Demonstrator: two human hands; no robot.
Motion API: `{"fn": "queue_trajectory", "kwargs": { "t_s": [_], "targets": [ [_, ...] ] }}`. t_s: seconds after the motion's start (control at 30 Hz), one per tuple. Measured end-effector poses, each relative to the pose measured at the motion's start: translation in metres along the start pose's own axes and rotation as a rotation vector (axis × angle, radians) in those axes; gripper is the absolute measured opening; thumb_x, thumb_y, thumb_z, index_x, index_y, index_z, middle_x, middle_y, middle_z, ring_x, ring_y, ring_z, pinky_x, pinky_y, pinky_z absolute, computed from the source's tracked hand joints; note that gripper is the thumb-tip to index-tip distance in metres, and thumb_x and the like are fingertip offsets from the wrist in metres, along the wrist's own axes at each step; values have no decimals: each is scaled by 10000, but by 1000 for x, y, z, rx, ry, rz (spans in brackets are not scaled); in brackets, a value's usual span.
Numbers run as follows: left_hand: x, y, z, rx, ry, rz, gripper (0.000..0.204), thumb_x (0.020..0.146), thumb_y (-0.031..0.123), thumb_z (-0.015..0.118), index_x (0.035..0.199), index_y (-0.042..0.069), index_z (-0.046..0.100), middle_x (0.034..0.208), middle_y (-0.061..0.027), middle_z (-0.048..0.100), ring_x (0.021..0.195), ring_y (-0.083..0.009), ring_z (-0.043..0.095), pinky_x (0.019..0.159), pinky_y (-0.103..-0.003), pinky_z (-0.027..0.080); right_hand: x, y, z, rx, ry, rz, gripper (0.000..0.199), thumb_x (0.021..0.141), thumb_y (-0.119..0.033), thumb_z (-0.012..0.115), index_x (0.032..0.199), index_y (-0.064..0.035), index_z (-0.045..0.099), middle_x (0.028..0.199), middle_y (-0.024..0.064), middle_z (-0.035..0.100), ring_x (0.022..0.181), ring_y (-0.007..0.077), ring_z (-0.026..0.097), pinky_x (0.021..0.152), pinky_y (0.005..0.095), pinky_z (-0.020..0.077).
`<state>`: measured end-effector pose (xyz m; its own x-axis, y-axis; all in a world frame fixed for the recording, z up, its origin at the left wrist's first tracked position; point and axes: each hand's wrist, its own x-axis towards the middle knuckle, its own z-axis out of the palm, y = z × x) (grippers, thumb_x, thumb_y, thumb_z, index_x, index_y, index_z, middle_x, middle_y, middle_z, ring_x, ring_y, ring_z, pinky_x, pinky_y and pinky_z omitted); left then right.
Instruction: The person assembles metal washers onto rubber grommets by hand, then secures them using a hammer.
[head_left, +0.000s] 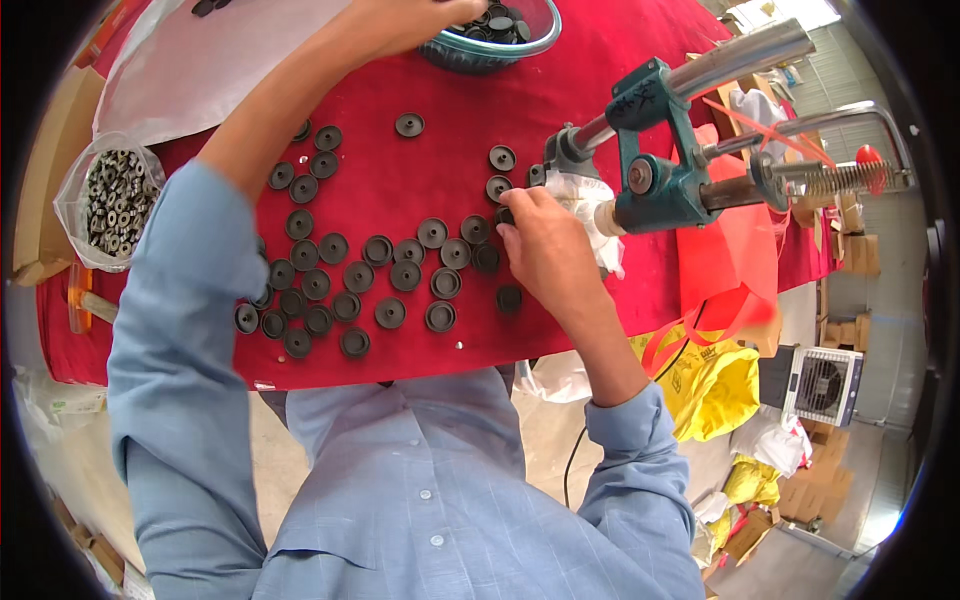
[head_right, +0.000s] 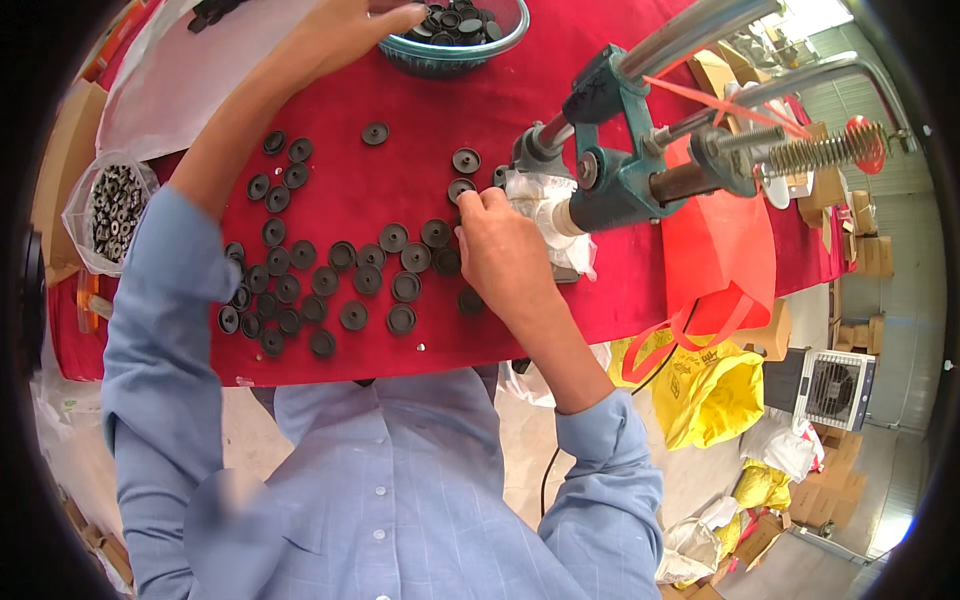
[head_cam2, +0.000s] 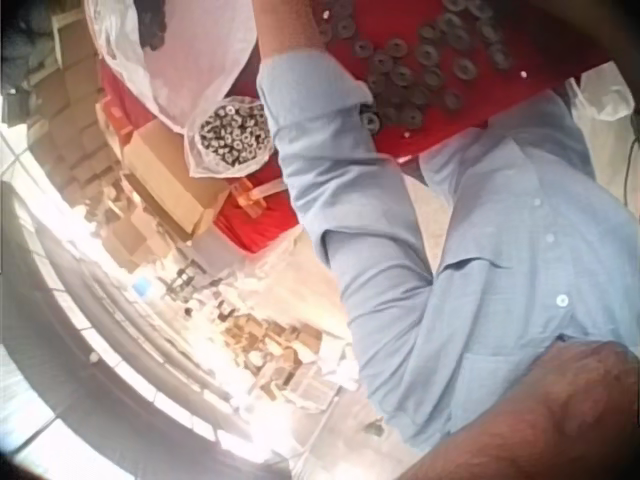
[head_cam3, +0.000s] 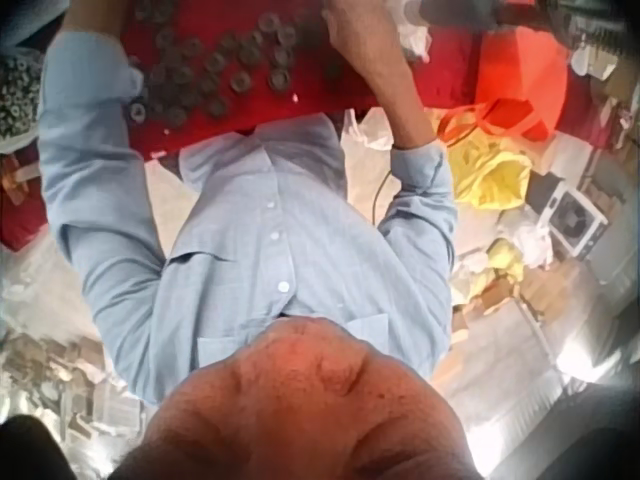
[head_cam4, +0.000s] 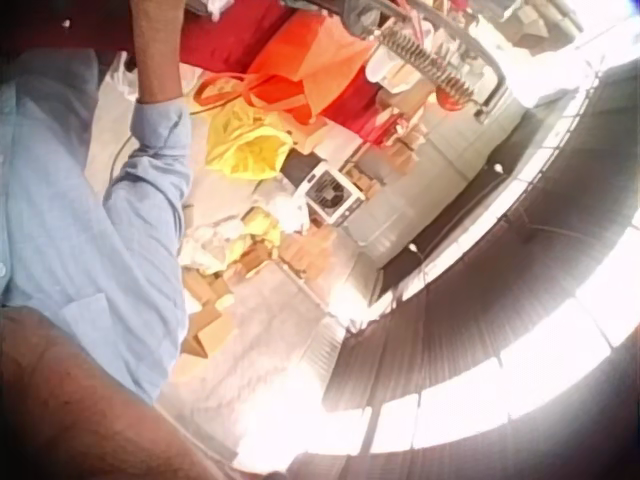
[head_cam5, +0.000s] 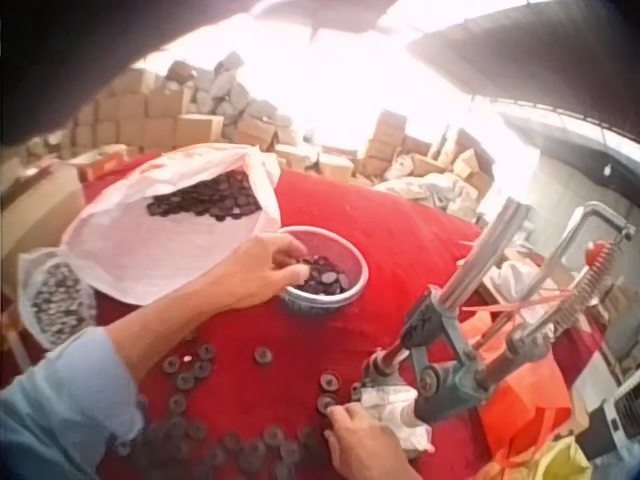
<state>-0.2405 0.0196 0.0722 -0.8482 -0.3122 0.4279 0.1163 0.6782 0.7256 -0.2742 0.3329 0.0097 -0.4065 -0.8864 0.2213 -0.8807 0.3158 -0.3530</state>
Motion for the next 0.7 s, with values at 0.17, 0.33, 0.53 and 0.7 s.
{"fn": "queue_trajectory", "kwargs": {
  "t_s": [0.17, 0.33, 0.53, 0.7],
  "targets": [
    [-119, 61, 1, 99, -186, 102, 184, 934, 77, 742, 1076, -33, 706, 980, -125, 701, 923, -234, 690, 846, -356, 548, -11, 6, 17, -171, -125, 200, 336, 920, -104, 780, 1208, -77, 610, 1069, 165, 643, 920, 419, 727, 769, 513, 601],
    [-235, 108, 32, 206, -223, -71, 247, 875, 152, 824, 1059, 34, 712, 1067, -139, 669, 974, -338, 666, 840, -443, 539, -14, 1, 6, -73, -21, 141, 260, 890, -77, 768, 1108, -43, 632, 1012, 171, 637, 871, 408, 724, 739, 513, 597],
    [-259, 116, 98, 327, -29, -148, 412, 855, 170, 861, 1195, 21, 682, 1114, -109, 630, 974, -295, 638, 814, -426, 518, -35, -10, -2, 210, -91, 171, 221, 897, -56, 744, 1088, -6, 644, 1025, 192, 657, 918, 426, 706, 797, 529, 576],
    [-257, 109, 115, 421, -54, -144, 483, 817, 172, 887, 1218, 14, 668, 1105, -111, 608, 973, -288, 627, 795, -419, 510, -41, -11, 23, 196, -18, 153, 312, 874, -41, 790, 1159, 17, 679, 922, 164, 652, 791, 321, 685, 733, 441, 560]
  ]
}}
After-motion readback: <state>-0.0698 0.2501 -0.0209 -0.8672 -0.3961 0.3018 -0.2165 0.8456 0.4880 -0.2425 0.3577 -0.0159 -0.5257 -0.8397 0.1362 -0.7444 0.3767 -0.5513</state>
